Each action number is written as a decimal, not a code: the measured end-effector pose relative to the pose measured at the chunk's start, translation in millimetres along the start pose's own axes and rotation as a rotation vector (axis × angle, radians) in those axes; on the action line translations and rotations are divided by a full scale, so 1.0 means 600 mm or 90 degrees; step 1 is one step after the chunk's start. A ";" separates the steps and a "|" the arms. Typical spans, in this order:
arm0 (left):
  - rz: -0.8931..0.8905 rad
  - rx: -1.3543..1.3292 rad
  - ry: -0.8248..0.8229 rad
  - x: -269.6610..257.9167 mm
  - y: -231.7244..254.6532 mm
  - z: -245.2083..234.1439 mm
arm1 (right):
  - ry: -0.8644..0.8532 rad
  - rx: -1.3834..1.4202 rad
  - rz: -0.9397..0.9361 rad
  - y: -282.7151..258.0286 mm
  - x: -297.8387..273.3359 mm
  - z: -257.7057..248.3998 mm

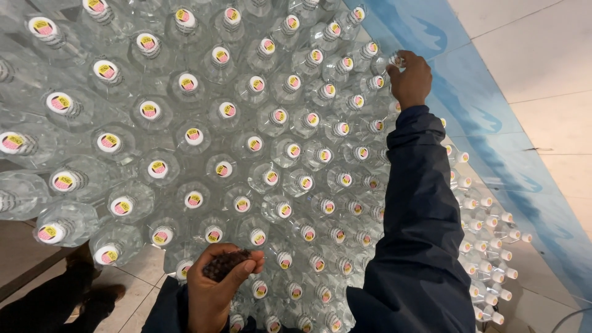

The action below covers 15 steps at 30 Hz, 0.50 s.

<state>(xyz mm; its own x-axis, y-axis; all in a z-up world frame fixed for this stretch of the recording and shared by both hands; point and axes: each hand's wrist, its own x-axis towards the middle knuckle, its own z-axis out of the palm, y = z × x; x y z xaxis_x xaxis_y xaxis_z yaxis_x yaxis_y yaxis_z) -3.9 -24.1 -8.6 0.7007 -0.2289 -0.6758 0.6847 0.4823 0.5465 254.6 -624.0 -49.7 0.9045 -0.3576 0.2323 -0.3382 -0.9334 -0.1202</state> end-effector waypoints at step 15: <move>0.012 0.018 -0.030 0.004 -0.005 -0.004 | -0.044 -0.007 0.085 0.033 0.020 0.043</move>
<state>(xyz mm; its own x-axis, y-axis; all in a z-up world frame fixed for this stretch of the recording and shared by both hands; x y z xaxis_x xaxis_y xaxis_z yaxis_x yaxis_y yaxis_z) -4.9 -24.3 -13.1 0.7214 -0.2608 -0.6416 0.6767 0.4626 0.5728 265.3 -646.2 -74.0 0.8670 -0.4759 0.1479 -0.4590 -0.8781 -0.1348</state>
